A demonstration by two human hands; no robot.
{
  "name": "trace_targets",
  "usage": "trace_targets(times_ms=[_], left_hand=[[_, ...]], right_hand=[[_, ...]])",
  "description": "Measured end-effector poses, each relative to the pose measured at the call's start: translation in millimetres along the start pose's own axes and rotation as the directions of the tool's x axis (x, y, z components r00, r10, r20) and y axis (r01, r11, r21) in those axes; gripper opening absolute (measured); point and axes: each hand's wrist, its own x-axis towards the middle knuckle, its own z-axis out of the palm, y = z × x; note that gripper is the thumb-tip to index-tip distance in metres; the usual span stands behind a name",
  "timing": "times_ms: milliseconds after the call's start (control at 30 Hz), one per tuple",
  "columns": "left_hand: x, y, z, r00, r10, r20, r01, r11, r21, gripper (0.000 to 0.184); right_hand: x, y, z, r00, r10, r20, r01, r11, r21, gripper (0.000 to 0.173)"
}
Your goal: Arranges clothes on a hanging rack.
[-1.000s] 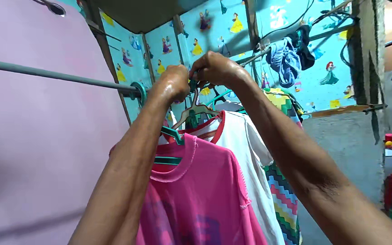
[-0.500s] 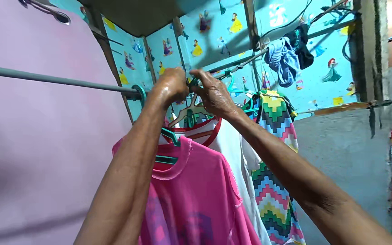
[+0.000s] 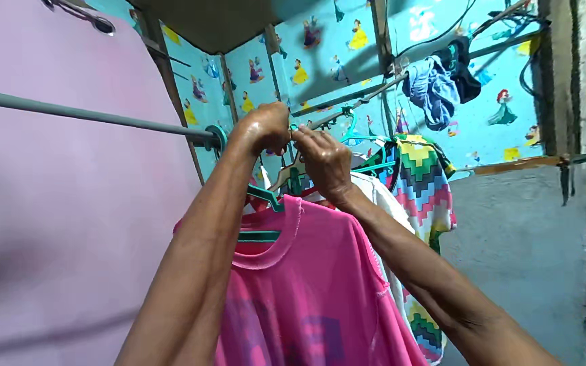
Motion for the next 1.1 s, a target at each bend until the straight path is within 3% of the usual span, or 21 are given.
trace_targets(times_ms=[300, 600, 767, 900, 1000, 1100], left_hand=[[2.5, -8.8, 1.8, 1.0, 0.002, 0.021, 0.0, 0.995, -0.103, 0.017], [-3.6, -1.1, -1.4, 0.998, -0.01, 0.058, 0.02, 0.984, -0.179, 0.015], [-3.7, -2.3, 1.6, 1.0, -0.019, -0.018, 0.017, 0.995, -0.103, 0.016], [1.2, -9.3, -0.1, 0.998, 0.023, -0.053, -0.021, 0.999, 0.028, 0.019], [0.7, -8.4, -2.6, 0.989, 0.106, -0.104, -0.093, 0.988, 0.126, 0.03], [-15.9, -9.6, -5.4, 0.912, 0.225, -0.343, -0.18, 0.971, 0.159, 0.05]], right_hand=[[-14.8, -8.8, 28.3, 0.985, -0.032, -0.167, 0.005, 0.987, -0.163, 0.025], [-21.3, -14.3, 19.2, 0.99, 0.032, -0.137, -0.028, 0.999, 0.026, 0.028], [-22.2, -8.2, -24.9, 0.983, 0.138, 0.122, -0.166, 0.95, 0.266, 0.031], [-35.3, -18.4, -51.8, 0.951, 0.255, 0.173, -0.29, 0.93, 0.224, 0.018], [-49.0, -30.2, -53.1, 0.878, 0.286, 0.383, -0.406, 0.869, 0.281, 0.025], [-46.6, -35.7, -57.9, 0.766, 0.347, 0.542, -0.593, 0.706, 0.387, 0.039]])
